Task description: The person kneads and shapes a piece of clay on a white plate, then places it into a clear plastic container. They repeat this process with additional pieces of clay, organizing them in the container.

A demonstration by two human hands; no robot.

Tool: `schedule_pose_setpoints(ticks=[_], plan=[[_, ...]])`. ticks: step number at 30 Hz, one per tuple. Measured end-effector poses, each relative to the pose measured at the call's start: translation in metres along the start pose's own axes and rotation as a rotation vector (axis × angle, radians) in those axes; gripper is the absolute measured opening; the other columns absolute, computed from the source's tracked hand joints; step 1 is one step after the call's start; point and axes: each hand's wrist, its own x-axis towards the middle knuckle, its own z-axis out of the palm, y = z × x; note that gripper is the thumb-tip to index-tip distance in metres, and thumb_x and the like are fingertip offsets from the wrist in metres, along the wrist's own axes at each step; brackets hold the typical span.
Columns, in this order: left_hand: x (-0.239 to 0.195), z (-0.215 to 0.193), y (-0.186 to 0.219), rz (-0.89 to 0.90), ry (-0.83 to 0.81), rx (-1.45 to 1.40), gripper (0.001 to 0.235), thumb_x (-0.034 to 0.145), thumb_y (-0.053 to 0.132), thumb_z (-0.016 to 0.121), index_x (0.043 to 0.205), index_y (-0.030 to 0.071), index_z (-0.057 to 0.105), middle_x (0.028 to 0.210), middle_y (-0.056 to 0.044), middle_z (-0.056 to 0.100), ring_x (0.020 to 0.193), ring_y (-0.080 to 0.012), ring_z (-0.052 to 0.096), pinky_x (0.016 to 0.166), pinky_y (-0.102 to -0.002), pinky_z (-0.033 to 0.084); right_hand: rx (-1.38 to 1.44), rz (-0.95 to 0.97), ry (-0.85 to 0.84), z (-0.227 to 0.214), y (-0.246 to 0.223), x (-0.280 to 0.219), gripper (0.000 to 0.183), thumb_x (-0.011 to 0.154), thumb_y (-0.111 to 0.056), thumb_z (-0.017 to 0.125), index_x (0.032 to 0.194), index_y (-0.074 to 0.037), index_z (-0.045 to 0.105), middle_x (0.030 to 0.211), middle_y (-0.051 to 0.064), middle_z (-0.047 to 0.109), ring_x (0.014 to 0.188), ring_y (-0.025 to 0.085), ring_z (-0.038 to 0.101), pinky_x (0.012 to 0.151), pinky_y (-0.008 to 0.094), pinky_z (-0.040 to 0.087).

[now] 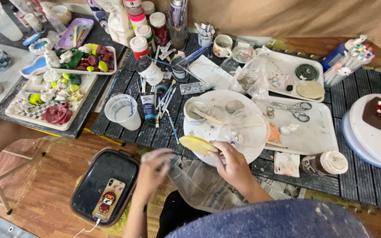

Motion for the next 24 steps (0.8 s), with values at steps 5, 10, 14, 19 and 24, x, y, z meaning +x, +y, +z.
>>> schedule_pose_setpoints(ticks=[5,10,14,19,24], plan=[[0.027,-0.021,-0.060,-0.464,0.567,0.012,0.077,0.080,0.016,0.088,0.144,0.000,0.049,0.137,-0.021,0.055,0.121,-0.0286,0.057,0.103,-0.035,0.045,0.031,0.048,-0.002,0.003,-0.007,0.004,0.031,0.093,0.000,0.068,0.121,0.003,0.055,0.113,0.019,0.069,0.092,0.026,0.076,0.073,0.030,0.065],[0.075,-0.029,-0.104,-0.271,0.599,-0.069,0.121,0.066,0.022,0.101,0.156,-0.005,0.023,0.152,-0.025,0.045,0.139,-0.0341,0.049,0.119,-0.042,0.038,-0.082,0.066,-0.028,-0.001,-0.012,0.014,0.027,0.088,-0.001,0.067,0.115,-0.002,0.061,0.101,0.013,0.070,0.081,0.026,0.071,0.071,0.036,0.057],[0.091,-0.020,-0.111,-0.279,0.750,-0.176,0.111,0.071,0.022,0.097,0.155,-0.003,0.028,0.150,-0.022,0.048,0.136,-0.0310,0.054,0.115,-0.040,0.044,-0.006,0.100,-0.056,0.003,-0.018,0.026,0.028,0.093,-0.002,0.068,0.120,-0.003,0.061,0.105,0.013,0.069,0.084,0.024,0.071,0.072,0.034,0.057],[0.075,-0.014,-0.089,-0.146,0.661,-0.137,0.081,0.075,0.018,0.093,0.144,0.002,0.054,0.140,-0.015,0.063,0.130,-0.0249,0.063,0.115,-0.039,0.051,0.054,0.120,-0.001,0.002,-0.030,0.033,0.031,0.093,0.001,0.067,0.124,-0.002,0.061,0.109,0.013,0.067,0.092,0.024,0.070,0.077,0.034,0.058],[0.038,-0.006,-0.048,-0.139,0.397,-0.151,0.077,0.067,0.027,0.095,0.134,0.008,0.062,0.125,-0.007,0.072,0.117,-0.0189,0.068,0.107,-0.039,0.052,0.144,0.001,0.040,-0.006,-0.039,0.038,0.033,0.091,0.004,0.065,0.123,0.001,0.056,0.114,0.017,0.063,0.103,0.027,0.068,0.086,0.033,0.061]])
